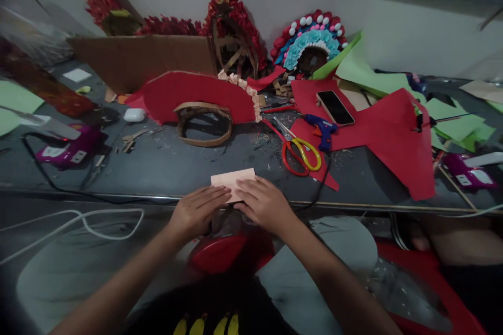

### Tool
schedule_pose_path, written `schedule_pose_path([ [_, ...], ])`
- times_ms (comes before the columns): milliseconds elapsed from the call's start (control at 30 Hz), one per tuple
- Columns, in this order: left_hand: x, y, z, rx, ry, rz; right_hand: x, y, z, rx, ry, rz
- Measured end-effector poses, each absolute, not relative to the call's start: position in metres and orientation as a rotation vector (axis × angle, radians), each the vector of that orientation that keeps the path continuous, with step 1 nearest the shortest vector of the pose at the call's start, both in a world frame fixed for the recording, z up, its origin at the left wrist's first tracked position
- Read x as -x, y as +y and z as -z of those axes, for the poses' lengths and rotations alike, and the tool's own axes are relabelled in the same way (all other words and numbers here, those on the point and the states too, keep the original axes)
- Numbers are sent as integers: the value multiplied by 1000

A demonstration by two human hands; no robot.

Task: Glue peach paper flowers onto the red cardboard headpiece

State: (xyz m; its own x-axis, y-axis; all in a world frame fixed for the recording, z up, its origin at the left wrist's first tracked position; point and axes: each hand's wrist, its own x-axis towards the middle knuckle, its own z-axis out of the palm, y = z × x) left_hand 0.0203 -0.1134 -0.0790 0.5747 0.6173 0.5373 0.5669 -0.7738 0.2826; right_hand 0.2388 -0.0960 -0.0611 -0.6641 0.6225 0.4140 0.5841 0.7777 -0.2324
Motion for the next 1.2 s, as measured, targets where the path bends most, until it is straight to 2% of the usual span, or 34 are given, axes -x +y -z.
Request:
schedule_pose_path([
  [267,-29,-109,39,-2729,943,-1113,-226,-95,23,761,-2491,53],
  [433,3,-96,4,-2838,844,-927,-243,-85,-15,772,-2519,188],
  [567,38,-93,-8,-2671,1493,-1222,-272,-75,-28,953,-2342,371],
  [633,34,-97,-9,-2567,1557,-1057,-271,-73,-28,917,-2403,329],
  [767,-7,-103,-13,-2551,1270,-841,-241,-76,-31,695,-2587,246],
  [900,-20,-101,-18,-2610,1053,-885,-229,-79,-36,633,-2576,236],
  [1100,14,-100,-19,-2481,1350,-868,-270,-78,-15,952,-2328,263],
  [1200,15,-99,-18,-2463,1340,-742,-275,-79,-10,1134,-2216,92],
])
